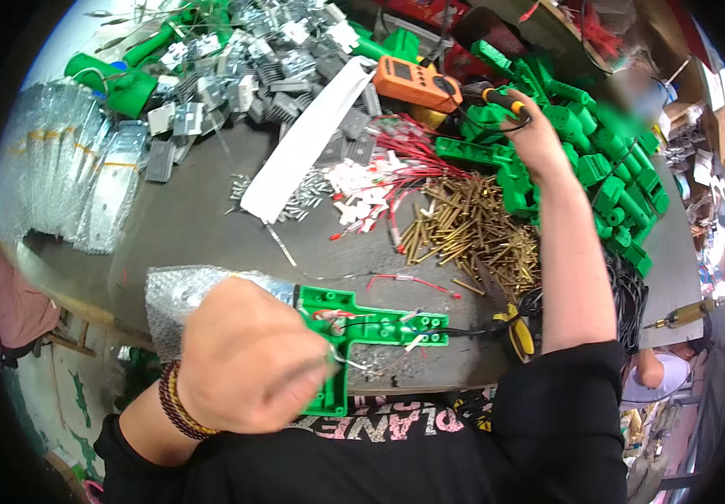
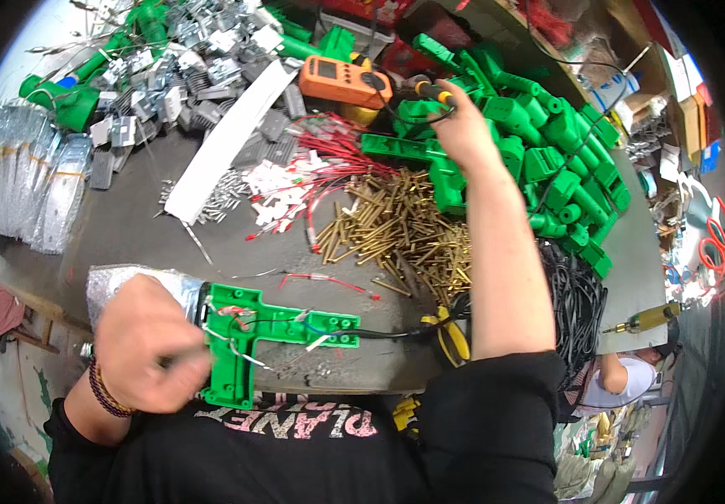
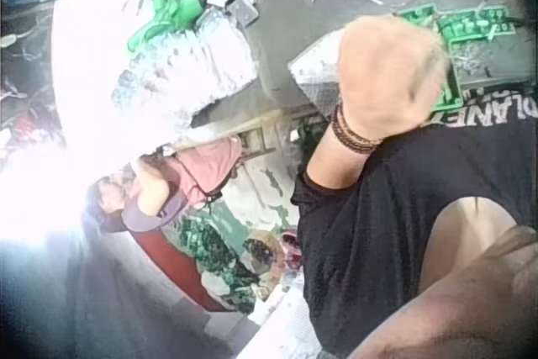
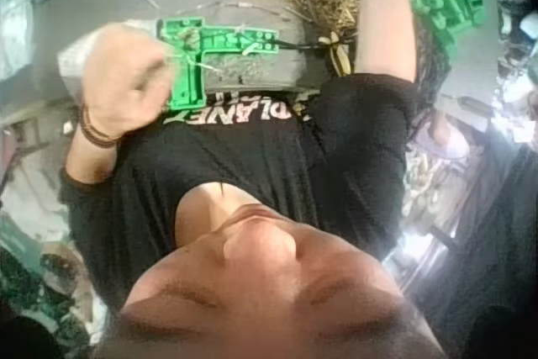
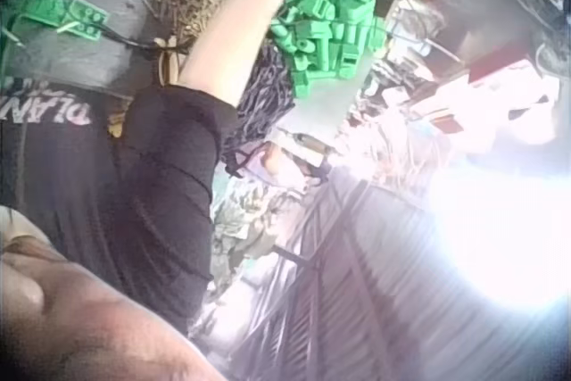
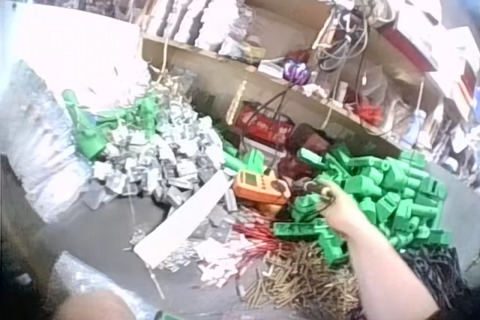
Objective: Assembling and soldering electronic components within a green plastic toy gun housing at a workbench.
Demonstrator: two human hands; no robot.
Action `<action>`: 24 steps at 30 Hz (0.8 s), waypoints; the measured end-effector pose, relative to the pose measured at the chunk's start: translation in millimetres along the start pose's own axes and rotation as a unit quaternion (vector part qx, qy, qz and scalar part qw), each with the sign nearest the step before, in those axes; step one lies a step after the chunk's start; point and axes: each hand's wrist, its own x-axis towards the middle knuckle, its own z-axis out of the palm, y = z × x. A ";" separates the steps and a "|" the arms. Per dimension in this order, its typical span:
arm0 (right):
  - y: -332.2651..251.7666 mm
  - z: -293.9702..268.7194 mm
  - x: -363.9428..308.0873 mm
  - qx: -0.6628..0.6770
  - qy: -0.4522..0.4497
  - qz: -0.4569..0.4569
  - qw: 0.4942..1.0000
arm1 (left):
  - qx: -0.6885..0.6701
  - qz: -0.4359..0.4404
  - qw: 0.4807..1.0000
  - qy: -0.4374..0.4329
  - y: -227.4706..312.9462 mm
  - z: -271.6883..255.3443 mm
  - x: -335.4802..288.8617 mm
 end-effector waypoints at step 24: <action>-96.7 22.4 -221.3 0.186 -0.304 -0.182 0.916 | 0.058 -0.033 0.996 -0.051 -4.6 25.5 -17.6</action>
